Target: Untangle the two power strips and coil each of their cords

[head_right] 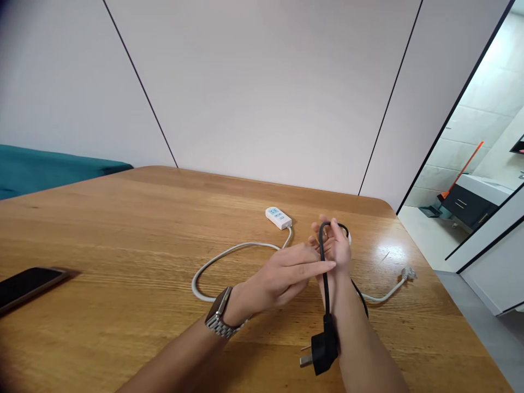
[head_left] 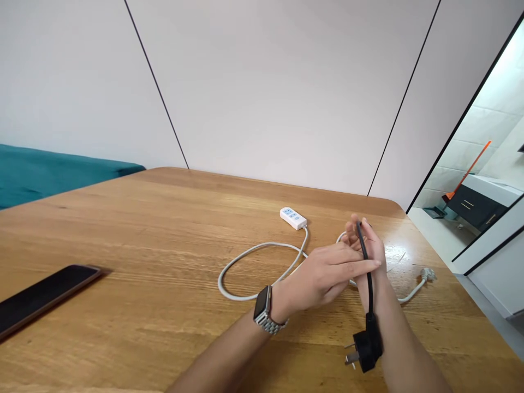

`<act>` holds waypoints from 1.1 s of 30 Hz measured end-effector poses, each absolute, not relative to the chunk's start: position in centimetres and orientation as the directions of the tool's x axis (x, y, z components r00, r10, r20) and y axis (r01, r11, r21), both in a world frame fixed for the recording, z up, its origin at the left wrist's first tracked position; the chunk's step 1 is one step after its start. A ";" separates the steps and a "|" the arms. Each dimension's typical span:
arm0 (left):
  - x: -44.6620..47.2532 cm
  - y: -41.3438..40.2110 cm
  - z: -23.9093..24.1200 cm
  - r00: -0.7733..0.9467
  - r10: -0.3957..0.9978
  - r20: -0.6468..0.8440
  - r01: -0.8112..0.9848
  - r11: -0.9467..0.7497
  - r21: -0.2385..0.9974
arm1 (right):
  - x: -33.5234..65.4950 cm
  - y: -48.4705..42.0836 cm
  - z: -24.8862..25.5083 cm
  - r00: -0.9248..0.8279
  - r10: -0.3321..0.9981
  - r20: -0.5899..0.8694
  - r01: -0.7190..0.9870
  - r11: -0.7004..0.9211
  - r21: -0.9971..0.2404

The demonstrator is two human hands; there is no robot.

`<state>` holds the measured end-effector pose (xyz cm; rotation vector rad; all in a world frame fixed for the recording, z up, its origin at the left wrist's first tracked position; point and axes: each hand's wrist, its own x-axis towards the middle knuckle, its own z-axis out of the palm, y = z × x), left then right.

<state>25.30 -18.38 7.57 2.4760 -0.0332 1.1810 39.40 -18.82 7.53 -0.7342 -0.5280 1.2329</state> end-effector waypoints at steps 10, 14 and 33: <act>21.9 -15.2 9.4 0.378 0.147 0.914 0.271 -0.962 0.042 | 35.0 -15.8 2.5 0.323 0.942 0.089 -0.423 0.227 -0.877; 20.8 -13.7 9.3 0.420 0.495 0.761 0.102 -0.859 0.502 | 34.8 -14.6 -1.7 0.287 0.850 0.441 0.157 0.413 -0.897; 12.4 -15.8 14.5 -0.368 0.844 0.389 -0.782 -0.508 0.362 | 35.3 -15.0 -3.2 0.037 0.967 0.254 0.965 0.032 -0.261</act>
